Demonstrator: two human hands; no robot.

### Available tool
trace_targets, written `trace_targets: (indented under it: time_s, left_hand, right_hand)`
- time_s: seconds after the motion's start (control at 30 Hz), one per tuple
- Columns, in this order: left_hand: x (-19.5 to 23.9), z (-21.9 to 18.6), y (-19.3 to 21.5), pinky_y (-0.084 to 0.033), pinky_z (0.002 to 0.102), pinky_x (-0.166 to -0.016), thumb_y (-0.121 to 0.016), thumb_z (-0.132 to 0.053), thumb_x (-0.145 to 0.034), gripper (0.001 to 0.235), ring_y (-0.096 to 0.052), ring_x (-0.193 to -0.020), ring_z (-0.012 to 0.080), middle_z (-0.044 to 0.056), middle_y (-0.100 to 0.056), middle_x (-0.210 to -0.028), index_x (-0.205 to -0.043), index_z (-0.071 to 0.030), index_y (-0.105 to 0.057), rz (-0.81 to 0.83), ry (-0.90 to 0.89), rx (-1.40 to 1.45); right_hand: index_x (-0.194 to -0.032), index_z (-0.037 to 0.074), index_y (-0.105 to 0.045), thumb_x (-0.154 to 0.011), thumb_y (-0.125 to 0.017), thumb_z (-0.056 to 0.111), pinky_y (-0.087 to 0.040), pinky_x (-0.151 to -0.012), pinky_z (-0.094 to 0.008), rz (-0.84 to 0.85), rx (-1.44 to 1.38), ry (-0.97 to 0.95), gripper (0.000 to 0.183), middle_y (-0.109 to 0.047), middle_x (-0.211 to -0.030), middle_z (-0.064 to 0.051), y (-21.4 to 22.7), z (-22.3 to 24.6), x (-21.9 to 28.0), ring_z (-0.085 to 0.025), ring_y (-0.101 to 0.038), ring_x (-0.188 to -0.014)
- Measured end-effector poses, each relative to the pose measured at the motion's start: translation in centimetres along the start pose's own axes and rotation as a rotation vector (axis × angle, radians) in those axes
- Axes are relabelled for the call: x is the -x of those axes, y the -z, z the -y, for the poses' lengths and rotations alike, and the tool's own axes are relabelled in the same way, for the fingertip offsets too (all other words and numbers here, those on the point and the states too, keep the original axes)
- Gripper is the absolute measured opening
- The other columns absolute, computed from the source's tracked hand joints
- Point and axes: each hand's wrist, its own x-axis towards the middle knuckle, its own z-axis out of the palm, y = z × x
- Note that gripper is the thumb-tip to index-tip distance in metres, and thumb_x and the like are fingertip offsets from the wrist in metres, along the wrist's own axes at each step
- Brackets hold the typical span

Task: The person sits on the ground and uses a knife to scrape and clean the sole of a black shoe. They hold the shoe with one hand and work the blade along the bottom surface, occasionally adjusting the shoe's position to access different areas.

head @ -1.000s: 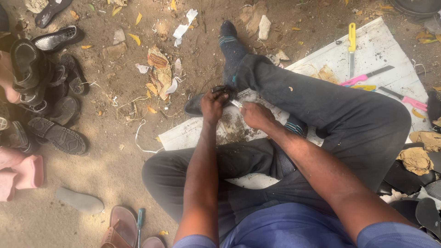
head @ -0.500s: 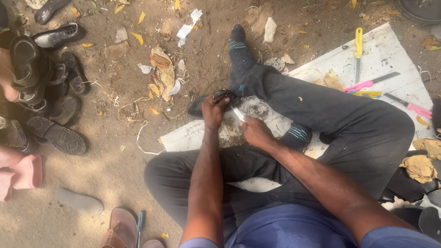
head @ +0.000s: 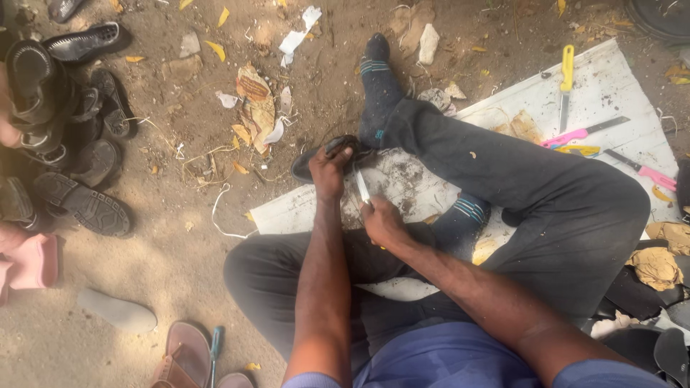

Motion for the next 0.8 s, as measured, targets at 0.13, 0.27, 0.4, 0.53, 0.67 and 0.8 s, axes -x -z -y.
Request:
trace_targets:
  time_s: [0.13, 0.27, 0.4, 0.53, 0.67, 0.8]
  left_hand:
    - [0.3, 1.3, 0.3, -0.061, 0.033, -0.08, -0.074, 0.001, -0.091, 0.016, -0.074, -0.085, 0.0195, 0.014, -0.079, -0.1, -0.106, 0.001, -0.077, 0.014, -0.014, 0.13]
    - [0.6, 1.4, 0.3, -0.063, 0.034, -0.078, -0.075, 0.001, -0.086, 0.018, -0.075, -0.082, 0.0194, 0.013, -0.079, -0.097, -0.104, 0.001, -0.077, 0.019, 0.08, 0.241]
    - [0.7, 0.8, 0.6, -0.061, 0.032, -0.077, -0.076, 0.002, -0.086, 0.02, -0.073, -0.082, 0.0183, 0.013, -0.078, -0.096, -0.106, 0.002, -0.076, 0.029, 0.089, 0.226]
    - [0.8, 0.8, 0.2, -0.059, 0.031, -0.074, -0.076, 0.002, -0.087, 0.02, -0.071, -0.08, 0.0171, 0.012, -0.078, -0.095, -0.107, 0.003, -0.076, 0.021, 0.089, 0.211]
    - [0.6, 0.5, 0.4, -0.058, 0.029, -0.074, -0.075, 0.003, -0.085, 0.021, -0.071, -0.08, 0.0163, 0.011, -0.077, -0.094, -0.106, 0.003, -0.076, 0.023, 0.102, 0.253]
    - [0.5, 1.5, 0.7, -0.059, 0.032, -0.074, -0.074, 0.003, -0.086, 0.017, -0.07, -0.08, 0.0181, 0.011, -0.077, -0.094, -0.103, 0.003, -0.074, 0.006, 0.136, 0.313]
  right_hand:
    - [-0.128, 0.005, -0.054, -0.102, -0.058, 0.025, -0.05, -0.047, -0.035, -0.002, 0.031, 0.213, 0.034, -0.06, -0.065, -0.005, 0.0, -1.0, 3.0, -0.017, -0.059, -0.051]
    - [-0.1, 0.003, -0.058, -0.103, -0.055, 0.026, -0.049, -0.046, -0.038, 0.048, -0.052, -0.114, 0.024, -0.056, -0.058, -0.007, 4.1, 1.2, 2.1, -0.019, -0.057, -0.045]
    - [-0.102, 0.001, -0.062, -0.104, -0.056, 0.025, -0.048, -0.048, -0.037, 0.17, -0.023, -0.012, 0.026, -0.057, -0.062, -0.007, 4.4, 2.2, -2.9, -0.018, -0.057, -0.048]
    - [-0.098, 0.0, -0.064, -0.103, -0.056, 0.022, -0.048, -0.053, -0.04, -0.035, -0.027, 0.136, 0.024, -0.061, -0.068, -0.009, 0.0, 0.9, -4.9, -0.02, -0.06, -0.055]
    - [-0.108, -0.005, -0.062, -0.097, -0.062, 0.019, -0.054, -0.062, -0.047, -0.281, 0.112, 0.448, 0.026, -0.066, -0.08, -0.023, -1.1, -0.2, -0.7, -0.037, -0.066, -0.071]
    - [-0.099, 0.0, -0.063, -0.102, -0.056, 0.023, -0.052, -0.068, -0.055, 0.069, -0.095, -0.157, 0.024, -0.064, -0.075, -0.019, 0.5, 2.9, -3.3, -0.038, -0.064, -0.068]
